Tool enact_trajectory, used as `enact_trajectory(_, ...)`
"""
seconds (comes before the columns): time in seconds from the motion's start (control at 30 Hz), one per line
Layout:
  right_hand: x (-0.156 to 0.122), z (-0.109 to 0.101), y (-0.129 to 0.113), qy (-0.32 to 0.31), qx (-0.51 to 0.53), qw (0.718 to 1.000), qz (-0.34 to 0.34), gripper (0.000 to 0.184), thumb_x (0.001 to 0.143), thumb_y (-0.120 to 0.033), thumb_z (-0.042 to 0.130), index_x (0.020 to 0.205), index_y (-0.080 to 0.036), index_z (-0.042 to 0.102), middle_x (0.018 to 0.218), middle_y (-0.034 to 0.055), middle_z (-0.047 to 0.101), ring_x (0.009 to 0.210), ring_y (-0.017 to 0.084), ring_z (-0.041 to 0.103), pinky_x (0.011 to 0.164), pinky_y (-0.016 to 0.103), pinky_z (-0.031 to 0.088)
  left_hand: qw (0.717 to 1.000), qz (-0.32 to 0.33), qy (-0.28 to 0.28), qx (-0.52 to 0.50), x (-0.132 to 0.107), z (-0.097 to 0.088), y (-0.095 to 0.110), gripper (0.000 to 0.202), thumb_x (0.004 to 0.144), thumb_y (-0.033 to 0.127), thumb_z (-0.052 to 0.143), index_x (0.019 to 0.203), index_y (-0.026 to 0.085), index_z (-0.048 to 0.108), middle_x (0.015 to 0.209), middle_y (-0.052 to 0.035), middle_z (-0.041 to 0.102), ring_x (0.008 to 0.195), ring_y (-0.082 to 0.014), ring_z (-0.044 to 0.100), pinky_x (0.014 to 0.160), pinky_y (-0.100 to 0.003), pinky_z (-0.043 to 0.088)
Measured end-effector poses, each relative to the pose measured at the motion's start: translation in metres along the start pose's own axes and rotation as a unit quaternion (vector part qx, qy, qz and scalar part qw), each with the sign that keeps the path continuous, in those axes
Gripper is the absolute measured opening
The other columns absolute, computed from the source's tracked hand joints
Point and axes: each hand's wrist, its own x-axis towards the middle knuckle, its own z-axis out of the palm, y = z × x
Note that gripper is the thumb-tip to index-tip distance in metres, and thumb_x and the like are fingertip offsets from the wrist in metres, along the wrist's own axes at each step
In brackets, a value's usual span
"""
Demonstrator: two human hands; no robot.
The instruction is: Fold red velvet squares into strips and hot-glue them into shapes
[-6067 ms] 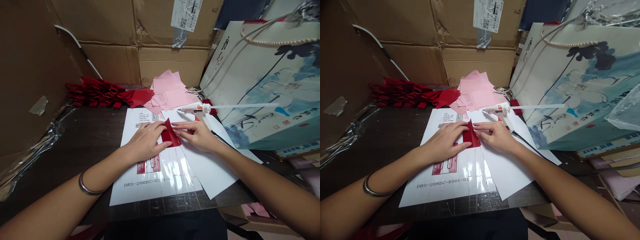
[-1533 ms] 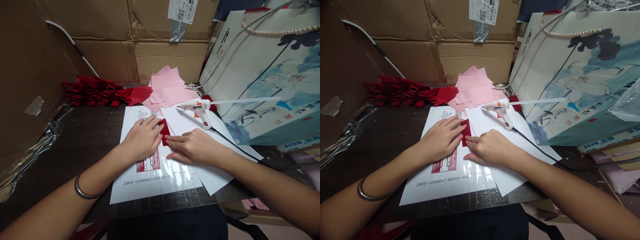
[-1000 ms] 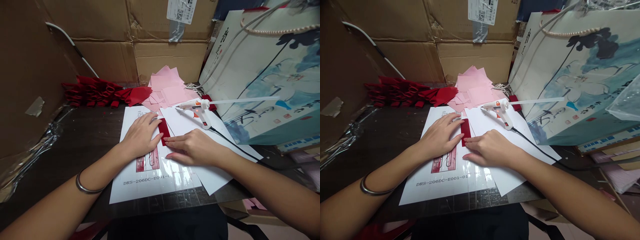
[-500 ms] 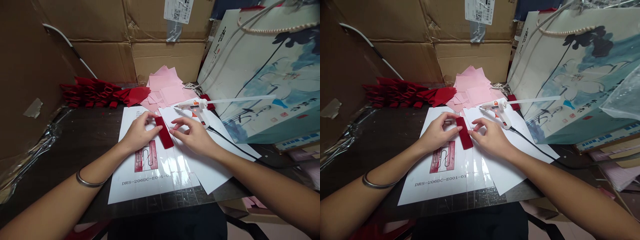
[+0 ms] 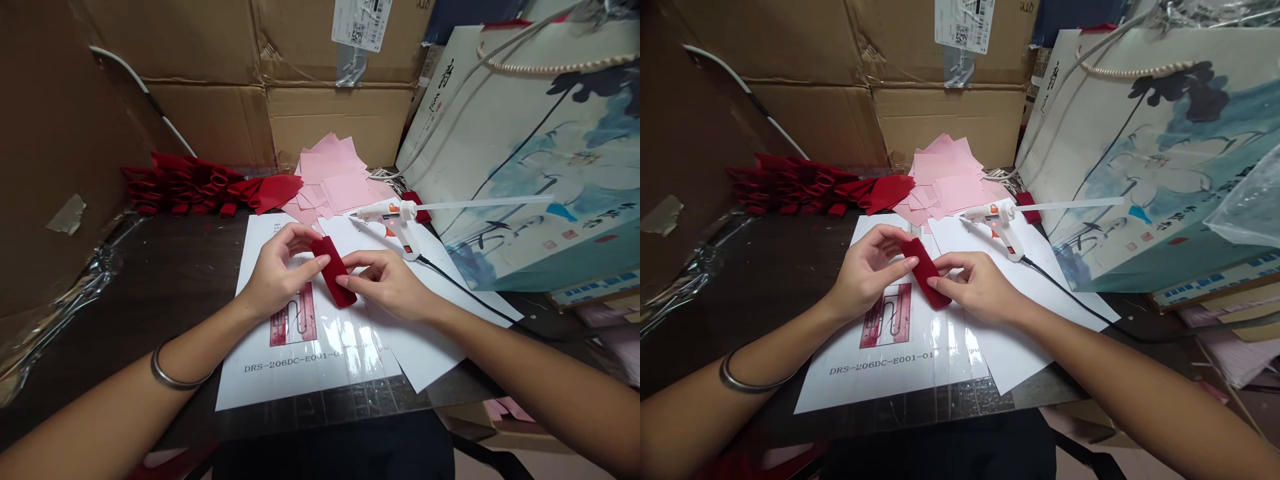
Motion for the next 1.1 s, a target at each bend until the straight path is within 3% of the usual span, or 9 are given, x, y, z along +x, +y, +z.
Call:
enact_trajectory(0.1, -0.0001, 0.0010, -0.0001, 0.007, 0.004, 1.000, 0.005, 0.014, 0.086, -0.027, 0.066, 0.093, -0.016, 0.072, 0.085, 0.0036, 0.072, 0.065, 0.011, 0.062, 0.057, 0.025, 0.048, 1.000, 0.023, 0.001, 0.015, -0.0013, -0.0008, 0.0002, 0.014, 0.083, 0.021, 0.070, 0.095, 0.019, 0.061, 0.097, -0.0032, 0.063, 0.092, -0.0156, 0.061, 0.088, -0.031, 0.049)
enact_trajectory(0.3, 0.0004, 0.0017, 0.0016, 0.033, -0.021, 0.999, -0.031, 0.015, 0.086, -0.026, 0.066, 0.096, -0.018, 0.073, 0.089, 0.0041, 0.073, 0.065, 0.011, 0.063, 0.055, 0.024, 0.050, 0.987, 0.136, -0.005, 0.083, -0.0035, -0.0026, 0.0000, 0.004, 0.088, 0.016, 0.061, 0.091, 0.020, 0.063, 0.095, -0.0049, 0.065, 0.097, -0.0191, 0.061, 0.093, -0.038, 0.048)
enact_trajectory(0.57, 0.0003, 0.0013, 0.0022, 0.036, -0.071, 0.996, -0.051, 0.015, 0.087, -0.025, 0.064, 0.098, -0.020, 0.073, 0.087, 0.0026, 0.074, 0.069, 0.013, 0.066, 0.063, 0.027, 0.052, 0.972, 0.181, 0.024, 0.148, -0.0041, -0.0019, 0.0044, 0.004, 0.087, 0.016, 0.064, 0.086, 0.020, 0.064, 0.097, -0.0057, 0.068, 0.095, -0.0208, 0.063, 0.090, -0.041, 0.051)
enact_trajectory(0.83, 0.0016, 0.0000, 0.0058, 0.075, -0.090, 0.989, -0.086, 0.015, 0.087, -0.023, 0.064, 0.097, -0.020, 0.074, 0.093, 0.0032, 0.074, 0.068, 0.011, 0.064, 0.054, 0.024, 0.045, 0.965, 0.210, 0.032, 0.156, -0.0035, -0.0010, 0.0061, 0.011, 0.083, 0.012, 0.068, 0.090, 0.020, 0.065, 0.099, -0.0054, 0.068, 0.098, -0.0205, 0.064, 0.091, -0.041, 0.051)
enact_trajectory(1.1, 0.0003, -0.0037, 0.0077, 0.154, -0.158, 0.965, -0.141, 0.017, 0.085, -0.019, 0.062, 0.098, -0.021, 0.073, 0.093, 0.0028, 0.075, 0.053, 0.008, 0.054, 0.043, 0.024, 0.036, 0.965, 0.233, 0.007, 0.120, -0.0091, 0.0019, 0.0042, 0.043, 0.076, 0.012, 0.076, 0.115, 0.022, 0.060, 0.104, -0.0055, 0.071, 0.094, -0.0197, 0.067, 0.087, -0.038, 0.056)
